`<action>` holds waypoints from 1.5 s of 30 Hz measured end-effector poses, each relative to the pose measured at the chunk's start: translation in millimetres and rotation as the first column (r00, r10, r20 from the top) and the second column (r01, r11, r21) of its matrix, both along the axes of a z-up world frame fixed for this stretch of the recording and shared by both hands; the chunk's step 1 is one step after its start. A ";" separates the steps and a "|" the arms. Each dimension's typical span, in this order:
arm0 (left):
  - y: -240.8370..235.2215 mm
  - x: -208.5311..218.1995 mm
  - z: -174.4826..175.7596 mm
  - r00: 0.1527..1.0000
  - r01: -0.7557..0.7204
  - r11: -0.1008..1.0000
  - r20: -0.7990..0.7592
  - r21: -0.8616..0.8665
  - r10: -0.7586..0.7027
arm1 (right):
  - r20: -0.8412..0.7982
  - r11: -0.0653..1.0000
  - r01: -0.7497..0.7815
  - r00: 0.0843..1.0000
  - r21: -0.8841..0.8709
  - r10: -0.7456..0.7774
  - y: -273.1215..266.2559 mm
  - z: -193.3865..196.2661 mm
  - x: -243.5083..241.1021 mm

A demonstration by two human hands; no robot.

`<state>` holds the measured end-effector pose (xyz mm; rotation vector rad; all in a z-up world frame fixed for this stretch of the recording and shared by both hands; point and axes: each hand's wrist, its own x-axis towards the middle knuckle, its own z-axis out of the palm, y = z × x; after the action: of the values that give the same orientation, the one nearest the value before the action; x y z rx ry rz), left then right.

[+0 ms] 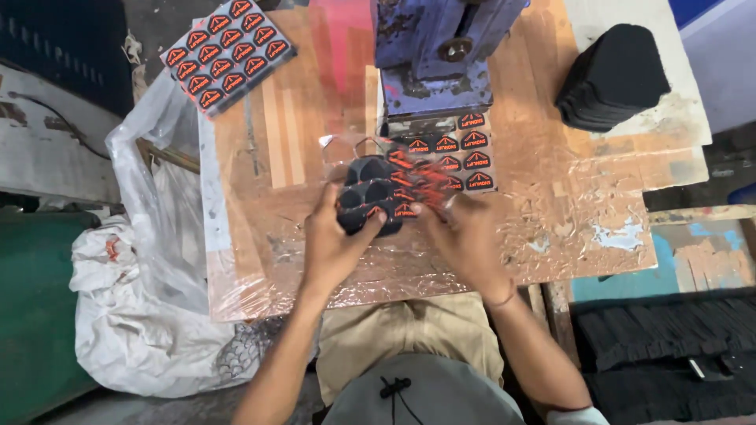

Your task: Stamping or heat-pressing labels onto fabric patches using an industrial press machine.

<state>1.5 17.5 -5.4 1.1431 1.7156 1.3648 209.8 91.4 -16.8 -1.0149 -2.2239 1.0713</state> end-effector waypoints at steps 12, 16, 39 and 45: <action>9.2 -38.1 -8.6 0.816 0.378 0.926 0.469 0.010 -0.338 | -0.174 0.925 0.183 0.976 0.334 -0.130 -33.2 39.6 52.2; 9.6 -20.4 -25.1 0.916 0.266 0.963 0.320 -0.036 -0.241 | -0.178 0.913 0.407 0.901 0.035 -0.395 -7.2 32.4 106.5; 45.9 -74.2 22.8 0.998 0.065 0.990 0.013 -0.127 -0.063 | -0.147 0.736 0.636 0.725 -0.229 -0.673 74.1 -15.7 182.5; 159.7 -29.9 -69.7 0.894 0.261 0.910 0.275 0.322 -0.353 | 0.238 0.656 0.491 0.666 0.574 -0.707 68.4 9.9 211.1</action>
<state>-28.4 177.2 -75.1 1.1999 1.0756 1.5193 420.9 159.8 -6.9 -1.7320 -2.0059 -0.0338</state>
